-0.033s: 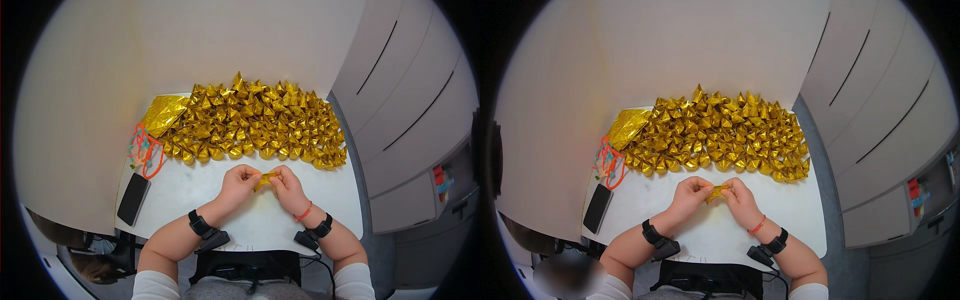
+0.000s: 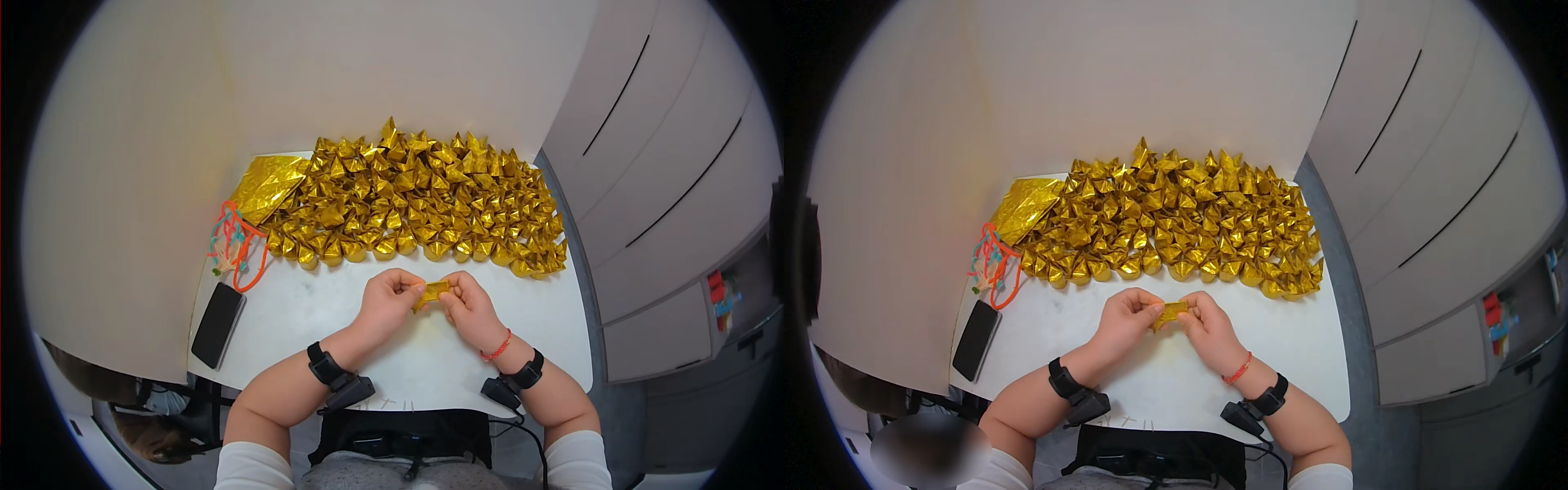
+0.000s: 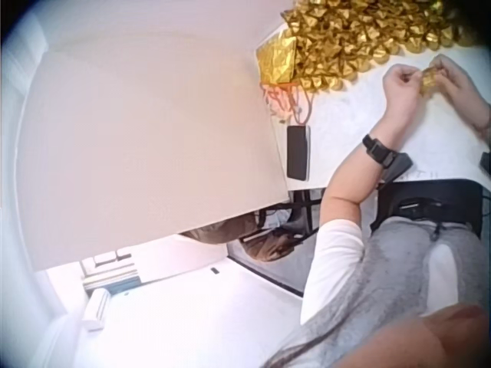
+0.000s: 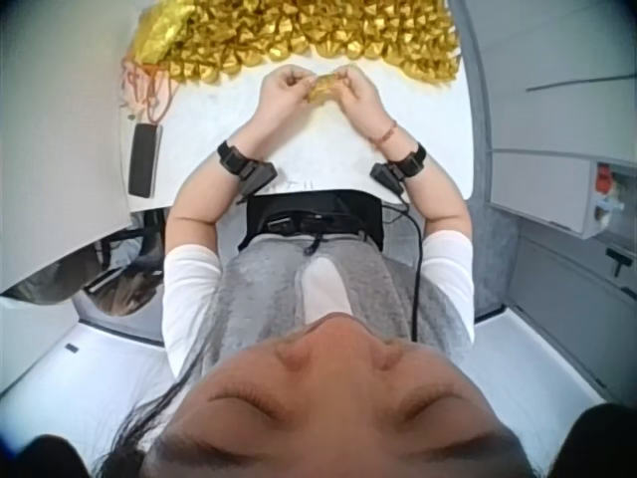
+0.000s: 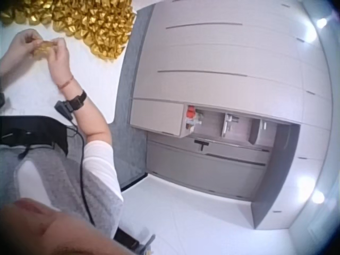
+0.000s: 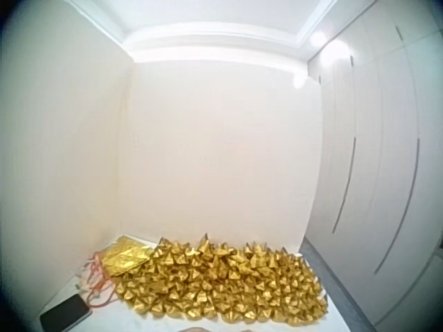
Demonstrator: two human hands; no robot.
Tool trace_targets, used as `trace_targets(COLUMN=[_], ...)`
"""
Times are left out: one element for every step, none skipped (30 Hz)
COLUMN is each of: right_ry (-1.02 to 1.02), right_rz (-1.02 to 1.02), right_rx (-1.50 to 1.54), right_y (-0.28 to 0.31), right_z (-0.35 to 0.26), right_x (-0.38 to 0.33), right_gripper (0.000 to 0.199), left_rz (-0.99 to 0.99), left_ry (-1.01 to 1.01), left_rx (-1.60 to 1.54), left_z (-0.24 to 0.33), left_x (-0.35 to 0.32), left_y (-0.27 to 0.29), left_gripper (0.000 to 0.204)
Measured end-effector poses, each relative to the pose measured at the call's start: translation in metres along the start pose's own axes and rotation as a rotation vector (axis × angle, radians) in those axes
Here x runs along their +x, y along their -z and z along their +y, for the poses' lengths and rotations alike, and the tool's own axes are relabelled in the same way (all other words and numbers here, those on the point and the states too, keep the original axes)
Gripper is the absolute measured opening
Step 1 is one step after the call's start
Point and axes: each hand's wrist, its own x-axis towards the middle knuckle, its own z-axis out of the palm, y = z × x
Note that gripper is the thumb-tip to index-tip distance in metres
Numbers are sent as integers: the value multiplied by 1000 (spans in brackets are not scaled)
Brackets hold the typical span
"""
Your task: Folding gold foil paper into the shape of traditional Chinese sycee or ingots.
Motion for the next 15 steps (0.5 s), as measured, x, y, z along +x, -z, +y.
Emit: trace_targets(right_ry=[-119,-121,-135,-149,-152,-147,-139,-139,-118,-96,-96,-165,-235,-236,-305], right_rz=[-107,-111,-128,-142,-143,-149,-154,-152,-143,-135,-134,-168,-204,-203,-256], right_rx=[191,190,200,210,210,187,165,166,186,208,210,232,253,253,265], right_y=[1,0,-1,-2,-2,-1,0,-1,0,-1,-1,1,3,5,8], right_z=[0,-2,-6,-9,-7,-3,0,1,2,3,1,-4,-10,-18,-27], right_x=[-1,0,1,1,1,2,3,4,4,4,5,4,4,3,2], right_gripper=[10,10,12,14,14,15,16,16,17,18,18,21,23,23,26], left_rz=[4,7,-3,-16,-15,-18,-23,-24,-17,-8,-8,-12,-14,-15,6], left_ry=[20,21,25,28,30,49,66,66,84,103,104,113,123,124,148], left_rx=[-16,-19,-23,-27,-29,-88,-145,-144,-179,-212,-210,-223,-237,-237,-260], left_z=[-1,-1,0,1,3,4,5,5,5,4,4,4,3,6,11], left_x=[0,0,0,1,0,-1,0,1,1,1,1,0,0,0,-1], left_y=[1,2,3,3,3,1,1,0,0,0,1,2,4,5,7], left_gripper=[12,12,12,13,13,13,14,14,13,12,12,12,12,12,11])
